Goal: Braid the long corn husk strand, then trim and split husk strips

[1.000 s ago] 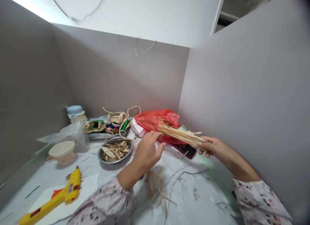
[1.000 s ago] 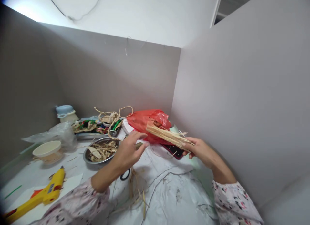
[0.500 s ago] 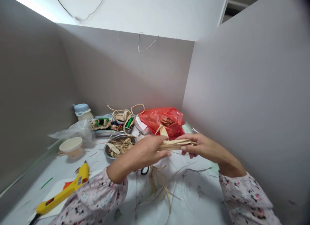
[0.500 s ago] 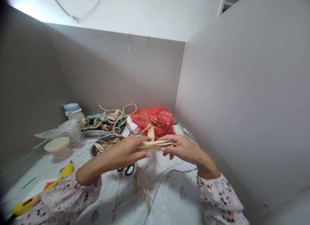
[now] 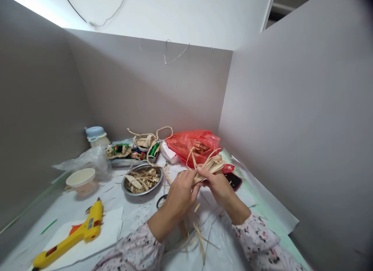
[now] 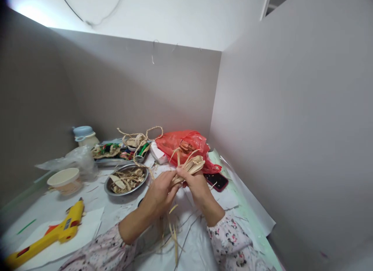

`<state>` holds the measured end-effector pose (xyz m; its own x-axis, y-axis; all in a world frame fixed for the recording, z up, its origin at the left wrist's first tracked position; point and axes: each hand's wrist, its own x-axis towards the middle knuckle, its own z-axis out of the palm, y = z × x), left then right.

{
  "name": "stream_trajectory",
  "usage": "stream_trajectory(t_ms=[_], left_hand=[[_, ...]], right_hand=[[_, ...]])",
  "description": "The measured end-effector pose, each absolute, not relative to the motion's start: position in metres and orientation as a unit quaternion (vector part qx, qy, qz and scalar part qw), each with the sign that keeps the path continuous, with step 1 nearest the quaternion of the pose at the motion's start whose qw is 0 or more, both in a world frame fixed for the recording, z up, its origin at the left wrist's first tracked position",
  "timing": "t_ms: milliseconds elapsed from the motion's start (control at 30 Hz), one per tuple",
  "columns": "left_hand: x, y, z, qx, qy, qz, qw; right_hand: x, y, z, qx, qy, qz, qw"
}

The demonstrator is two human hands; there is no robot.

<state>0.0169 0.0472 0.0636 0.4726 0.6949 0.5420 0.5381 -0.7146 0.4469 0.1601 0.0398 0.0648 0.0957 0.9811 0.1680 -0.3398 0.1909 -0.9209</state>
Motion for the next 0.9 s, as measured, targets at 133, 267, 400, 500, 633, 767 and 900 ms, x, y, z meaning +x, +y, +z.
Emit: stream_trajectory(t_ms=[133,267,400,500,633,767,900], left_hand=[[0.014,0.047,0.065,0.831,0.331,0.371,0.25],[0.009,0.056,0.077,0.69,0.341,0.427,0.475],[0.004,0.067,0.083,0.489,0.379,0.449,0.645],[0.0,0.069,0.088,0.392,0.364,0.392,0.749],[0.001,0.066,0.093,0.324,0.293,0.319,0.841],[0.005,0.066,0.092,0.316,0.264,0.361,0.837],[0.008,0.062,0.094,0.353,0.258,0.419,0.795]], right_hand=[[0.161,0.05,0.051,-0.35,-0.332,0.54,0.69],[0.172,0.052,0.054,-0.318,-0.268,0.557,0.719],[0.18,0.048,0.068,-0.3,-0.257,0.55,0.736],[0.18,0.038,0.078,-0.284,-0.299,0.581,0.701],[0.168,0.024,0.083,-0.27,-0.389,0.677,0.564],[0.158,0.014,0.081,-0.25,-0.494,0.698,0.453],[0.164,0.013,0.081,-0.219,-0.512,0.71,0.432]])
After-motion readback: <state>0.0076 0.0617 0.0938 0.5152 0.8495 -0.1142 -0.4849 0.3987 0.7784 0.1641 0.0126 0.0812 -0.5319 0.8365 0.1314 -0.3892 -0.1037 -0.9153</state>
